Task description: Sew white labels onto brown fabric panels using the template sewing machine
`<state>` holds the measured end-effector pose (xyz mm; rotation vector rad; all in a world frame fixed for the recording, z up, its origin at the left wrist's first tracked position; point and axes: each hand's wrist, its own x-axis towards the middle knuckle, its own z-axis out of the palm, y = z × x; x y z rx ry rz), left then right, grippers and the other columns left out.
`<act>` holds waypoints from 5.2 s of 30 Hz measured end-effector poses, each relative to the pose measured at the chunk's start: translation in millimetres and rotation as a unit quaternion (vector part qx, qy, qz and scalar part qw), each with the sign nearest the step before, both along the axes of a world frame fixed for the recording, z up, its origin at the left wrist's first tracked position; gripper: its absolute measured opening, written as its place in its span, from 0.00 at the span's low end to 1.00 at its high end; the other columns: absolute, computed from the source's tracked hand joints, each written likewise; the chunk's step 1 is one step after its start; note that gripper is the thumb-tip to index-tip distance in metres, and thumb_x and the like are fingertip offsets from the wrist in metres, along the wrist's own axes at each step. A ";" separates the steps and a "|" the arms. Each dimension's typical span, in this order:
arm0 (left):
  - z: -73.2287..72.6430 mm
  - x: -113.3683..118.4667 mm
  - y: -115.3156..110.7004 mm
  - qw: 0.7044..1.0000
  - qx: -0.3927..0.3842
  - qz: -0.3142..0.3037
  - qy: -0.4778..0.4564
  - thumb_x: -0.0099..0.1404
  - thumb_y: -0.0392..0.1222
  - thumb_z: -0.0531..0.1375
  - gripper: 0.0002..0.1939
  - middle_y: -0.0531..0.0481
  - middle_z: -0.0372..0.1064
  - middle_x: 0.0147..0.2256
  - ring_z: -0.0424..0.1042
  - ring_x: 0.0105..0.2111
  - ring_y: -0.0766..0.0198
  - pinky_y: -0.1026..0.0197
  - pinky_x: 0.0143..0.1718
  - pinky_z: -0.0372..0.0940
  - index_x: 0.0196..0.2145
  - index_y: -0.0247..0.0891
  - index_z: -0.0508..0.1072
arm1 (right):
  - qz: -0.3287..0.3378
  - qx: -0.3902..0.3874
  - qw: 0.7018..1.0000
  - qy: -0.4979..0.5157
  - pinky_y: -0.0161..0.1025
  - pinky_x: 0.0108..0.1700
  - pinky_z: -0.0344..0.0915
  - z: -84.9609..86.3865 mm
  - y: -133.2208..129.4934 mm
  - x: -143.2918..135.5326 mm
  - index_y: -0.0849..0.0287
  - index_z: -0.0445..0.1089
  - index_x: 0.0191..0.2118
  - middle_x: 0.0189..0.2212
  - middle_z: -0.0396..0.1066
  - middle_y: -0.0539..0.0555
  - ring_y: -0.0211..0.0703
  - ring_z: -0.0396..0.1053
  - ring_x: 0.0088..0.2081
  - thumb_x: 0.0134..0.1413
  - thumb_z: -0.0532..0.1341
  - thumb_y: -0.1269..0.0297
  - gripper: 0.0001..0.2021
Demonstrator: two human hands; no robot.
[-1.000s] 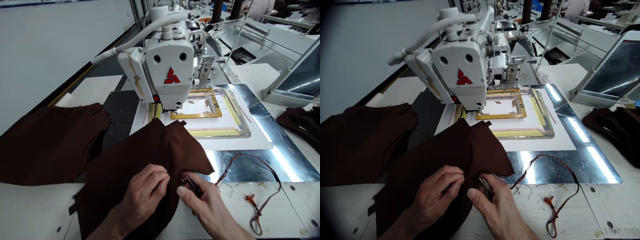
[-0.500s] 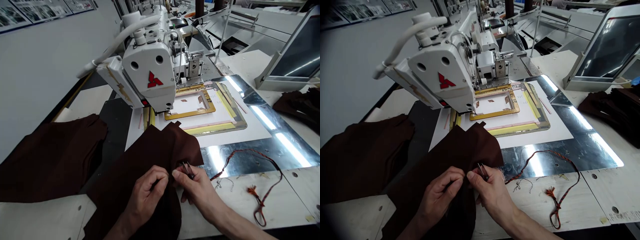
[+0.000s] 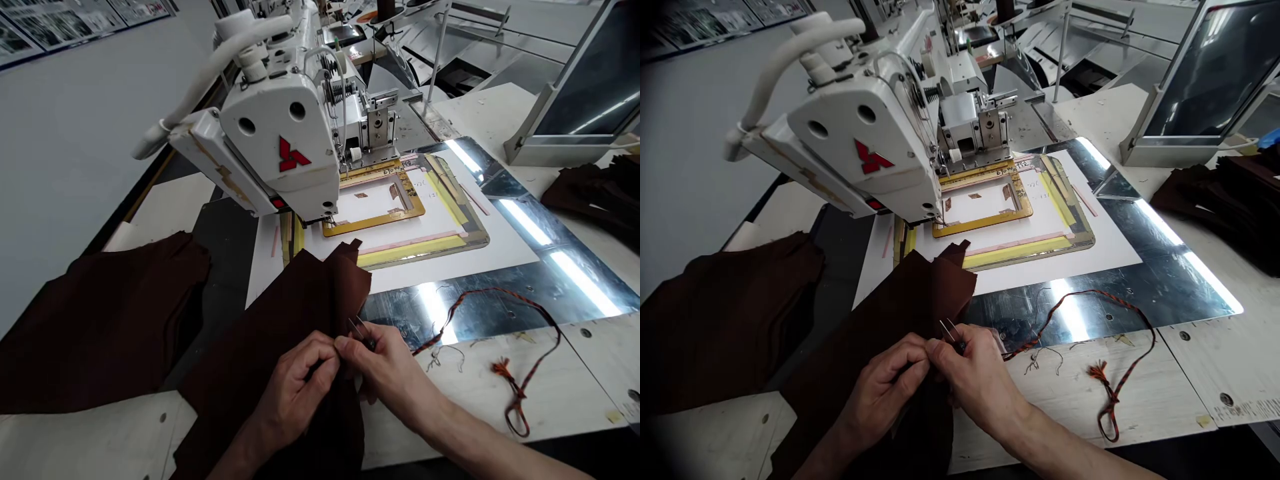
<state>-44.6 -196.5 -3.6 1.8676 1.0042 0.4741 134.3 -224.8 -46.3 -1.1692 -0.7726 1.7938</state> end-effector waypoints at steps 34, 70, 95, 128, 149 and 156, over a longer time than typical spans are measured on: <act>-30.3 -51.7 32.7 0.890 0.279 0.003 0.361 0.78 0.52 0.53 0.32 0.49 0.47 0.73 0.45 0.73 0.49 0.36 0.70 0.51 0.73 0.47 0.47 | -0.032 0.422 0.739 -0.524 0.35 0.41 0.77 -11.4 10.4 88.8 0.53 0.65 0.65 0.65 0.64 0.58 0.44 0.79 0.45 0.67 0.55 0.67 0.23; 33.5 -32.4 80.1 0.980 -0.195 0.036 -0.035 0.73 0.54 0.56 0.15 0.57 0.59 0.27 0.59 0.27 0.67 0.65 0.29 0.57 0.34 0.40 0.66 | 0.063 0.483 0.695 -0.529 0.44 0.53 0.75 -30.9 53.0 32.1 0.59 0.60 0.64 0.67 0.60 0.64 0.51 0.70 0.59 0.63 0.55 0.69 0.24; 35.5 -93.0 -4.7 0.931 -0.339 0.130 -0.035 0.70 0.58 0.60 0.27 0.58 0.50 0.22 0.50 0.23 0.70 0.64 0.24 0.48 0.22 0.39 0.57 | 0.083 0.424 0.657 -0.618 0.39 0.27 0.69 -19.3 89.1 38.9 0.55 0.69 0.49 0.51 0.73 0.55 0.44 0.76 0.33 0.71 0.52 0.60 0.11; 14.0 14.7 -15.0 0.985 -0.096 0.144 -0.011 0.70 0.48 0.57 0.14 0.54 0.69 0.25 0.65 0.27 0.64 0.65 0.28 0.59 0.32 0.38 0.74 | 0.154 0.277 0.872 -0.374 0.31 0.28 0.58 56.8 0.8 37.8 0.56 0.63 0.32 0.27 0.64 0.46 0.35 0.61 0.27 0.64 0.56 0.70 0.08; -1.5 16.7 -9.8 0.954 -0.188 0.175 -0.156 0.72 0.53 0.58 0.19 0.53 0.63 0.28 0.59 0.27 0.68 0.67 0.28 0.59 0.33 0.34 0.72 | 0.095 0.342 0.883 -0.306 0.34 0.36 0.61 36.7 3.0 43.3 0.55 0.70 0.39 0.34 0.68 0.47 0.35 0.67 0.33 0.67 0.57 0.71 0.06; -4.0 19.6 -14.7 0.963 -0.150 0.191 -0.116 0.72 0.52 0.58 0.17 0.52 0.67 0.29 0.63 0.30 0.66 0.66 0.30 0.62 0.34 0.35 0.73 | 0.076 0.328 0.888 -0.315 0.33 0.34 0.59 35.8 3.8 37.5 0.55 0.69 0.36 0.31 0.67 0.46 0.35 0.65 0.31 0.64 0.58 0.71 0.06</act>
